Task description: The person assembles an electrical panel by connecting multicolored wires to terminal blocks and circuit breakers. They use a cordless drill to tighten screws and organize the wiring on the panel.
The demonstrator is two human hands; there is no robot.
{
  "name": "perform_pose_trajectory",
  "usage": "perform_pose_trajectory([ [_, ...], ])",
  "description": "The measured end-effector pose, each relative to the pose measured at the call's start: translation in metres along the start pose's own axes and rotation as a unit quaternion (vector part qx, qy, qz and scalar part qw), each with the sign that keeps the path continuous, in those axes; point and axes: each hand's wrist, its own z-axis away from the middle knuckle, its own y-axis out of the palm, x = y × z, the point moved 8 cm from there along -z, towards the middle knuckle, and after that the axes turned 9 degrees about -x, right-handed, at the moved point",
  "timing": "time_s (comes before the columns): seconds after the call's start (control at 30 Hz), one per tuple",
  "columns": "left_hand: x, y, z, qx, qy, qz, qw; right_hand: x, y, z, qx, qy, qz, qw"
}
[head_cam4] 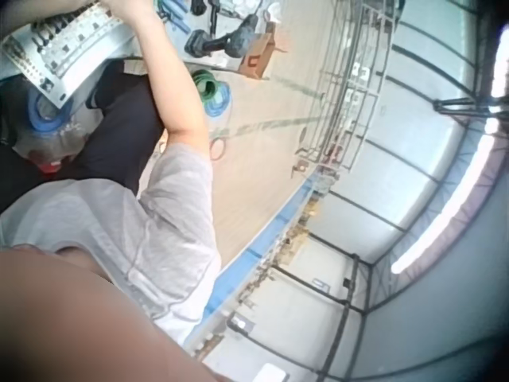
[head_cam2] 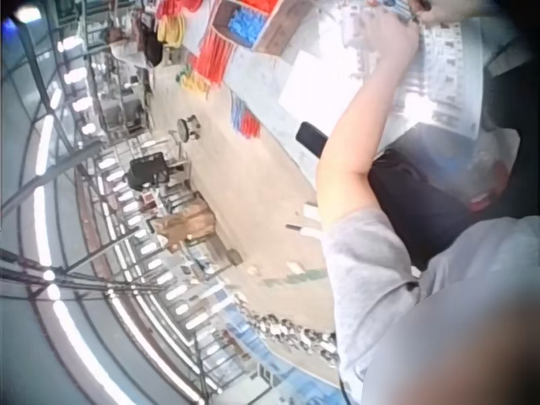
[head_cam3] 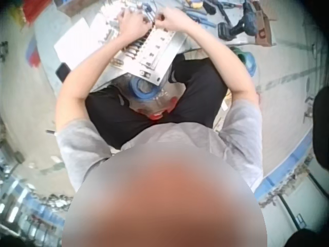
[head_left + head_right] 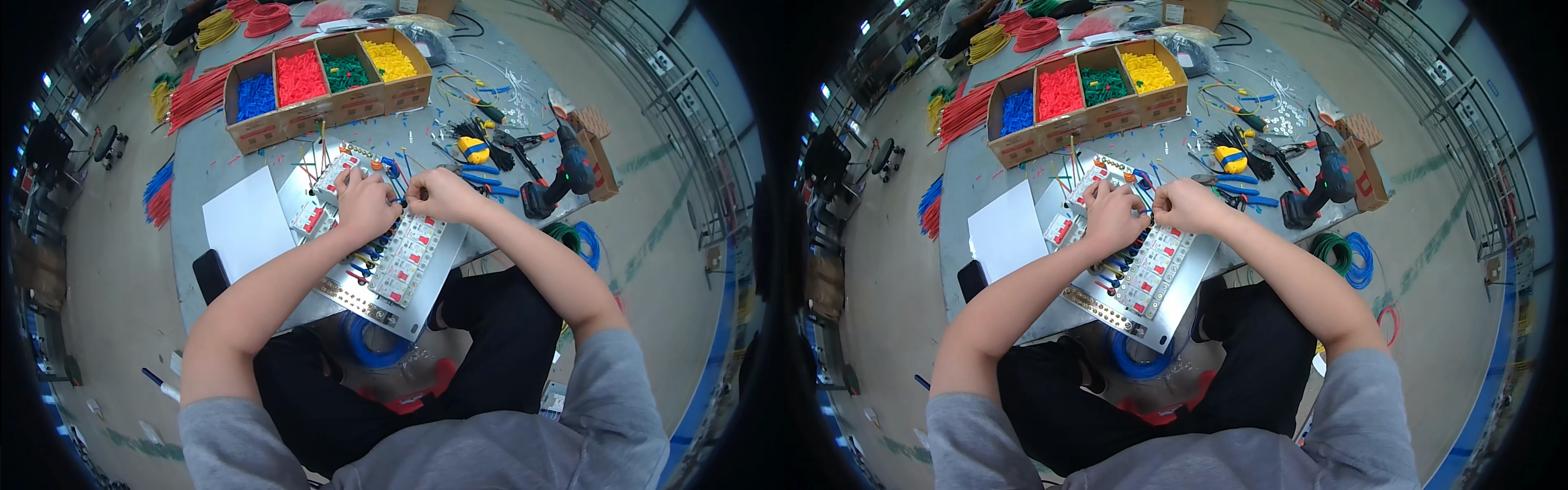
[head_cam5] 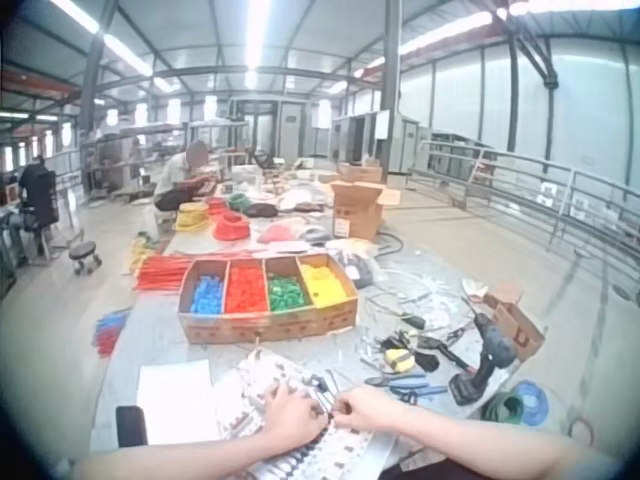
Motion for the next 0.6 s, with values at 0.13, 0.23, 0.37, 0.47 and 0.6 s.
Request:
perform_pose_trajectory([
  [0.13,-0.002,-0.005,-0.016,0.029,0.09,-0.017,0.995,0.002,-0.003,-0.003,-0.019,-0.01,-0.015,1.0],
  [0.23,0.001,-0.004,-0.029,0.094,0.188,-0.034,0.977,0.009,0.0,-0.009,-0.013,-0.014,-0.013,1.0],
  [0.37,0.009,0.005,-0.037,0.16,0.239,-0.003,0.958,0.017,0.013,-0.017,-0.026,-0.025,-0.03,0.999],
  [0.47,0.022,0.014,-0.034,0.171,0.254,-0.015,0.952,0.016,0.026,-0.023,-0.019,0.012,-0.074,0.997],
  [0.6,0.015,0.012,-0.03,0.151,0.258,0.04,0.954,0.013,0.018,-0.021,-0.018,0.035,0.016,0.999],
])
